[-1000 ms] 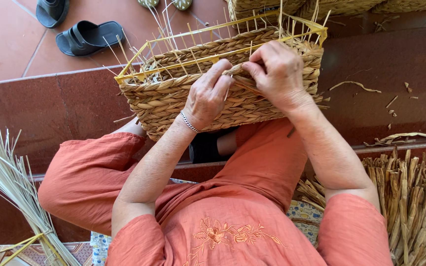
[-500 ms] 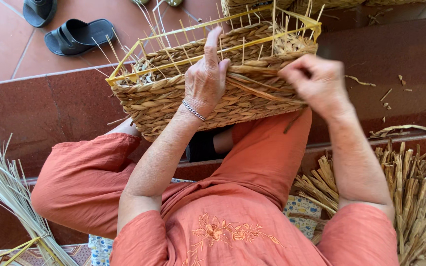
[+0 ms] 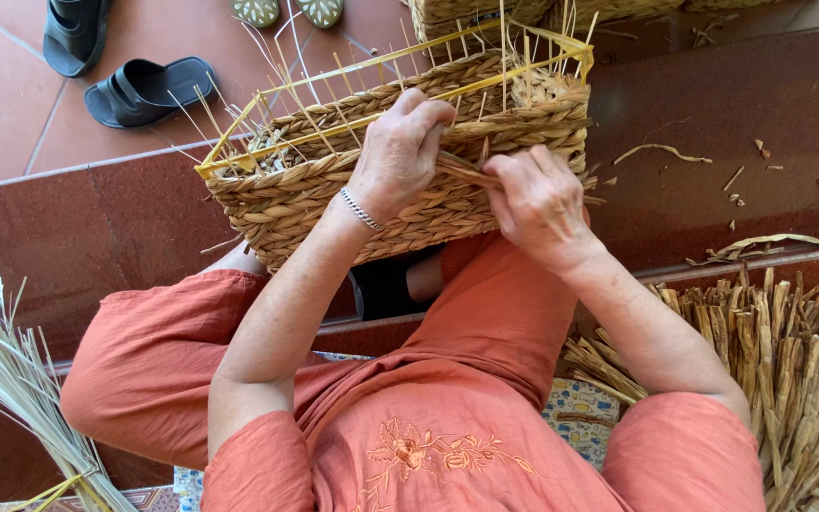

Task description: The person weaves a rectangular basket by hand, interlacing dried plant strips through a pre-formed frame. They repeatedly pull and tighten the strips to build up the basket walls.

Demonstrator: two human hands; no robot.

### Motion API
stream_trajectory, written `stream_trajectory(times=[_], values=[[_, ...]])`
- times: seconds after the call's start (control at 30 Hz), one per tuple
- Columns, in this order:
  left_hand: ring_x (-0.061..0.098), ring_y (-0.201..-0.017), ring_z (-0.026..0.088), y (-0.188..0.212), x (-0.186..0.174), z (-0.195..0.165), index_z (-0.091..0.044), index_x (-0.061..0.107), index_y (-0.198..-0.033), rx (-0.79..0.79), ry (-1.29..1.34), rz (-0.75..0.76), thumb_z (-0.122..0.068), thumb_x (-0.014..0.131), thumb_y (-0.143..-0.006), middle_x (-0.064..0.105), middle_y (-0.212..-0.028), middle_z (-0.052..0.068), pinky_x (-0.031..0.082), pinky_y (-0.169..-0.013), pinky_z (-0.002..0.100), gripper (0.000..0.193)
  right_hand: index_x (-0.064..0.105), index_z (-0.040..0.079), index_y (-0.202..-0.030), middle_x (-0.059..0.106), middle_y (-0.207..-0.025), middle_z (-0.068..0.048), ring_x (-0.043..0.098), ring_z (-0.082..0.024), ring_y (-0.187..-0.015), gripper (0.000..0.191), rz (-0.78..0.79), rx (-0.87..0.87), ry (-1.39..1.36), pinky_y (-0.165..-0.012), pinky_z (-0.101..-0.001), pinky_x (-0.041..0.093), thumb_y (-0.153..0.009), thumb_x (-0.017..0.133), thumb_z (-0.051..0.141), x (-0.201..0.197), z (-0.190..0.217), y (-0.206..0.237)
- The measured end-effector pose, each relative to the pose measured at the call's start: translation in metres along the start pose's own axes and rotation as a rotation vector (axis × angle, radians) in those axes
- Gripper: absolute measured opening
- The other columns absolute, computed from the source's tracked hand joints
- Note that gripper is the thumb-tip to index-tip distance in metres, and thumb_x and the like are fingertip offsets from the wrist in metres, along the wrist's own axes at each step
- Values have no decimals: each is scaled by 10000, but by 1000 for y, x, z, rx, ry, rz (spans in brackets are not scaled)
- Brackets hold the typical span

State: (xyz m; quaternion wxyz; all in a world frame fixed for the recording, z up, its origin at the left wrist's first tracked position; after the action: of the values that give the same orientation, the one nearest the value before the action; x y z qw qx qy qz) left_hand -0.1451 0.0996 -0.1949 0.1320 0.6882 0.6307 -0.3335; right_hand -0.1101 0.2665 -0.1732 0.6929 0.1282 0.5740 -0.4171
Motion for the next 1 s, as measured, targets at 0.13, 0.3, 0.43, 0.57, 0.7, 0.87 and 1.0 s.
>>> stream_trajectory(times=[0.13, 0.3, 0.43, 0.57, 0.7, 0.87, 1.0], values=[[696, -1142, 312, 5, -13, -11, -28, 657, -1273, 93, 79, 77, 76, 568, -883, 676, -1292, 167, 578, -989, 397, 413, 631, 26, -1105, 695, -945, -77, 692, -180, -828, 269, -14, 251, -494, -720, -318, 577, -919, 819, 76, -22, -8, 1], [689, -1100, 322, 3, -14, -15, -22, 628, -1269, 42, 173, 258, -12, 669, -813, 677, -1234, 169, 565, -945, 385, 458, 695, 31, -1030, 708, -973, -96, 686, -241, -871, 122, -238, -173, -211, -754, -354, 577, -975, 803, 17, -46, 12, -33], [686, -1011, 318, 2, 0, -11, -34, 664, -1086, -103, -23, 318, -207, 837, -818, 701, -1073, 137, 552, -888, 420, 363, 704, 43, -1063, 727, -1004, -76, 713, -209, -899, 96, -181, -106, -333, -756, -318, 585, -1018, 767, -14, -40, -13, -65], [695, -1020, 289, 1, -8, -21, -47, 637, -1152, -36, -47, -46, -110, 744, -937, 692, -1094, 106, 565, -893, 412, 248, 710, 43, -1133, 720, -1049, -71, 722, -181, -890, 133, 28, 165, -479, -746, -287, 597, -1012, 760, 68, -23, -42, -69], [687, -997, 260, 13, -6, -36, -41, 618, -1174, 197, -216, -163, -43, 699, -968, 657, -1179, 130, 578, -794, 358, 222, 698, 76, -1049, 719, -977, -67, 709, -245, -915, 325, -124, -9, -219, -811, -381, 558, -887, 911, 260, -24, -33, -63], [663, -939, 240, 26, -2, -45, -54, 588, -1050, 365, -354, -151, -42, 684, -897, 627, -1191, 130, 591, -701, 335, 181, 651, 81, -965, 684, -871, -49, 677, -217, -792, 356, -167, 67, -169, -713, -365, 535, -911, 929, 297, -6, -45, -56], [677, -844, 216, 28, -1, -35, -37, 523, -976, 333, -204, -188, -58, 643, -1012, 654, -1141, 170, 576, -660, 315, 127, 606, 97, -873, 648, -763, -30, 649, -198, -715, 381, -147, 90, -99, -645, -368, 507, -913, 931, 291, 5, -49, -54]])
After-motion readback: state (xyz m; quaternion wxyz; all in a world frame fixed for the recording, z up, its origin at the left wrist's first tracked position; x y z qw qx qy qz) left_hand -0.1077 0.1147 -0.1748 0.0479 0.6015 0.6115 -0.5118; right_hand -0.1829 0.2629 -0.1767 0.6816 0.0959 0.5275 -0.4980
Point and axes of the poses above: each hand's wrist, its own y-axis away from the middle knuckle, its own x-axis out of the palm, z = x × y, the point moved 8 cm from there along -y, towards the middle knuckle
